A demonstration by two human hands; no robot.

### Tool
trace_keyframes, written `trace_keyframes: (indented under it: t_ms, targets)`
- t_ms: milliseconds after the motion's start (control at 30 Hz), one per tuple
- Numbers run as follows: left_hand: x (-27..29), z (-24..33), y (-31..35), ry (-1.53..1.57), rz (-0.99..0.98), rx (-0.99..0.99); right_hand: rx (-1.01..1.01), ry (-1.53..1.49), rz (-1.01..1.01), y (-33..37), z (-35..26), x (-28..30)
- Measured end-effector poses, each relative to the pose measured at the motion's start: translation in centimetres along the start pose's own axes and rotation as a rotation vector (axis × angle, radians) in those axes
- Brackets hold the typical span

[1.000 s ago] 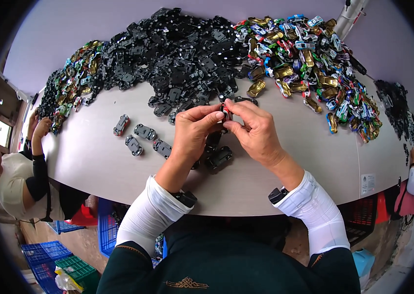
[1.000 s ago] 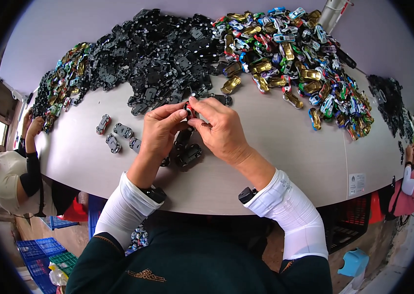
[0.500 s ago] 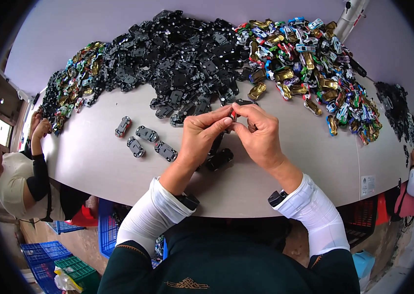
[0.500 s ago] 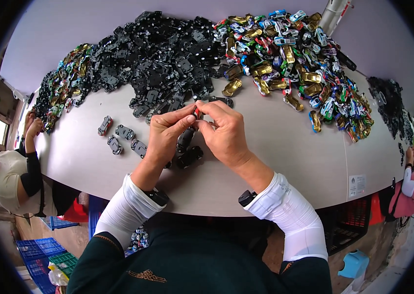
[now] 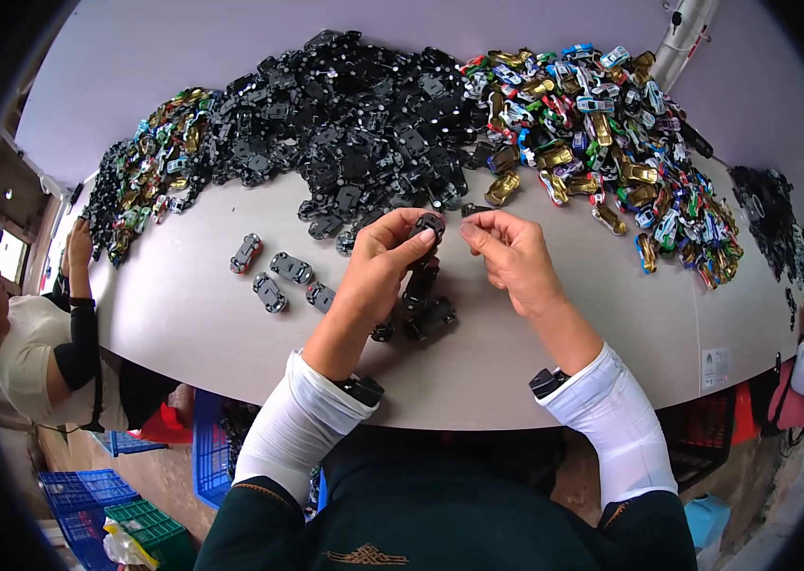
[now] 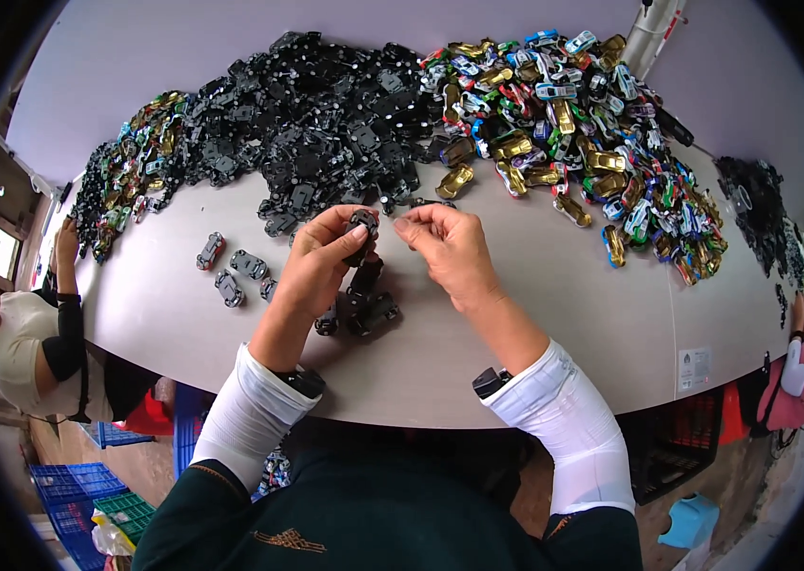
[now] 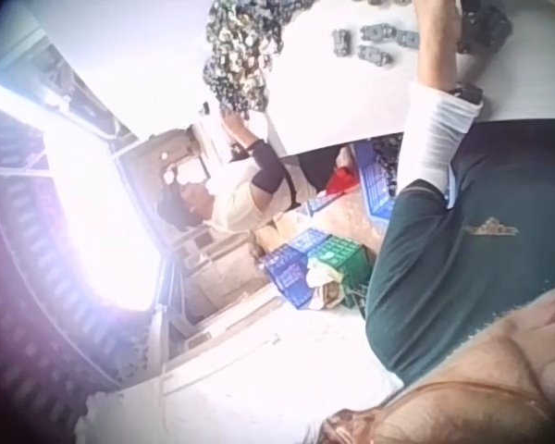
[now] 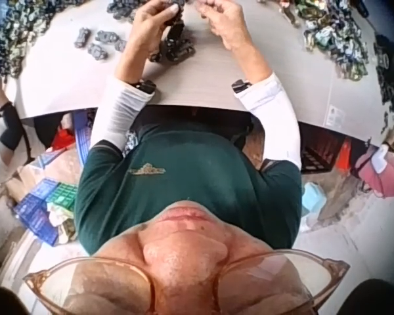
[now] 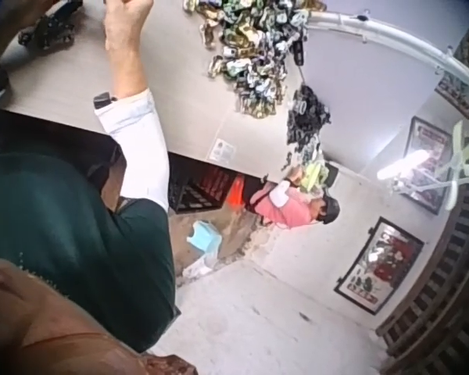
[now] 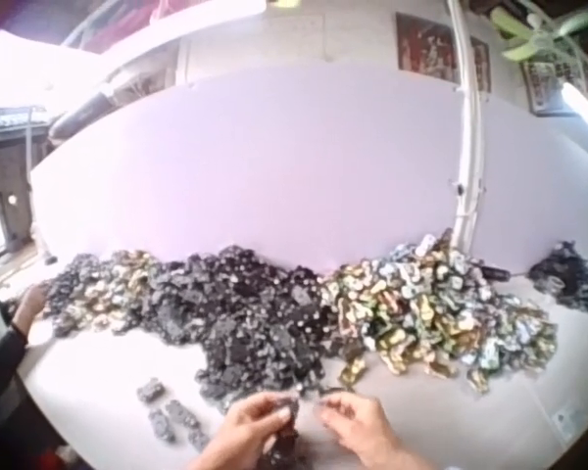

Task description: Manually assemble components of small toy cars at a production table.

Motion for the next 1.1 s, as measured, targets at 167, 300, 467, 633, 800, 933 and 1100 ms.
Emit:
trace_keyframes:
  t_ms: [167, 300, 467, 633, 800, 933, 1100]
  targets:
    - [0.0, 0.8, 0.3, -0.04, 0.015, 0.031, -0.128, -0.011, -0.029, -1.2, 0.7, 2.1]
    - [-0.4, 0.4, 0.2, 0.073, 0.023, 0.039, 0.114, 0.075, 0.165, -2.2, 0.5, 4.0]
    - [-0.7, 0.1, 0.4, 0.131, -0.072, 0.086, -0.016, 0.048, -0.016, -1.6, 0.2, 2.7]
    - [-0.8, -0.1, 0.4, 0.035, -0.06, 0.106, -0.247, 0.023, -0.255, -0.9, 0.6, 1.9]
    - [-0.7, -0.2, 0.4, -0.127, -0.043, 0.079, -0.271, -0.152, -0.267, -0.4, 0.6, 1.0]
    - [-0.9, 0.0, 0.6, -0.122, -0.063, 0.127, -0.215, -0.136, -0.322, 0.3, -0.8, 0.0]
    - [-1.0, 0.1, 0.7, -0.092, -0.036, 0.097, -0.322, -0.29, -0.444, 0.7, -0.4, -0.4]
Point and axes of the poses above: each hand's wrist, its own y-axis away from the middle knuckle, its own x-axis out of the back of the hand, z = x × y, the point moved 4 cm from there along -y, towards the middle knuckle, and after that the axes turned 2 degrees about x, right-handed, at the moved point
